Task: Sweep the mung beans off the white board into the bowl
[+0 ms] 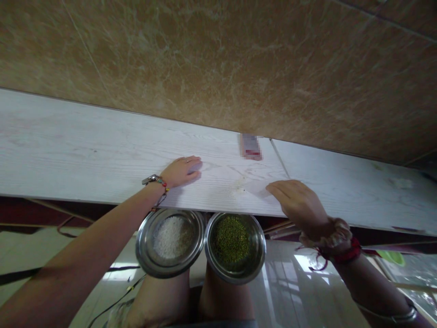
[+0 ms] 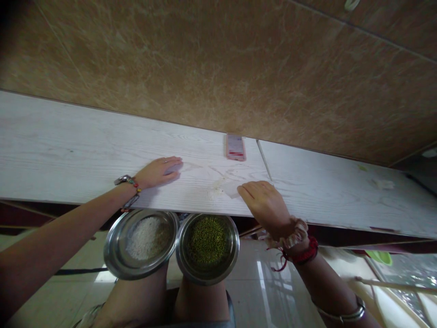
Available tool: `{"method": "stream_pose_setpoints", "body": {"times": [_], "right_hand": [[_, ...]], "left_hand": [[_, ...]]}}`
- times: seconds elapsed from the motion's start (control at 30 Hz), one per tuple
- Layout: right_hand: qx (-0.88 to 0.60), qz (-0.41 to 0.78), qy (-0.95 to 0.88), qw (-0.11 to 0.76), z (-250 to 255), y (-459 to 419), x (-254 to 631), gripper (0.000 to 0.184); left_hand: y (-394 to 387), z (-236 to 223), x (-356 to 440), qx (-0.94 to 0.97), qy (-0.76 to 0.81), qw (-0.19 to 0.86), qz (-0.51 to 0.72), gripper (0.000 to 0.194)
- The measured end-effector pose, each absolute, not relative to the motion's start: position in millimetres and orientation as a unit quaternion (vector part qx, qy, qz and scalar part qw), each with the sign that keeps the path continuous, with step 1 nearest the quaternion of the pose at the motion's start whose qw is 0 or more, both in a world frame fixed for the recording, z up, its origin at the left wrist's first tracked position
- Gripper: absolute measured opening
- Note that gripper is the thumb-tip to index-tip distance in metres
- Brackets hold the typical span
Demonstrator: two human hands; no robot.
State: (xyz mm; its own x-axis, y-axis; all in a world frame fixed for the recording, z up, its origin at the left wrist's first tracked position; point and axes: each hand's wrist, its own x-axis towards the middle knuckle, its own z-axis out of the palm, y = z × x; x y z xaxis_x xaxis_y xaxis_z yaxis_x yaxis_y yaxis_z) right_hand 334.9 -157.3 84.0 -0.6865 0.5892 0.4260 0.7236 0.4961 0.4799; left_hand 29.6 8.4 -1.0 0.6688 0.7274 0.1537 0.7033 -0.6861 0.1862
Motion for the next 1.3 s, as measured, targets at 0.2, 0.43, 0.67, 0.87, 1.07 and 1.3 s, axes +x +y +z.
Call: {"method": "stream_pose_setpoints", "body": {"times": [0.2, 0.43, 0.67, 0.87, 1.07, 1.3], "right_hand": [[-0.357, -0.315, -0.873, 0.106, 86.9, -164.1, 337.0, 0.034], [-0.362, -0.323, -0.868, 0.106, 92.6, -167.4, 339.1, 0.033], [-0.357, -0.3, -0.879, 0.1, 93.7, -176.1, 336.6, 0.032], [-0.362, -0.296, -0.877, 0.114, 100.0, -185.0, 340.5, 0.032], [-0.362, -0.29, -0.877, 0.128, 96.3, -189.5, 337.4, 0.032], [-0.374, -0.265, -0.879, 0.136, 99.7, -199.6, 333.9, 0.027]], "left_hand": [[8.8, -1.9, 29.3, 0.911, 0.394, 0.056, 0.109, 0.049], [8.3, -1.3, 29.7, 0.911, 0.393, 0.055, 0.112, 0.049], [9.3, -2.7, 29.0, 0.91, 0.399, 0.057, 0.102, 0.052], [11.5, -4.9, 28.8, 0.911, 0.392, 0.057, 0.112, 0.05], [10.3, -3.5, 29.3, 0.912, 0.393, 0.052, 0.109, 0.05], [10.2, -4.2, 29.0, 0.912, 0.389, 0.054, 0.115, 0.05]]}}
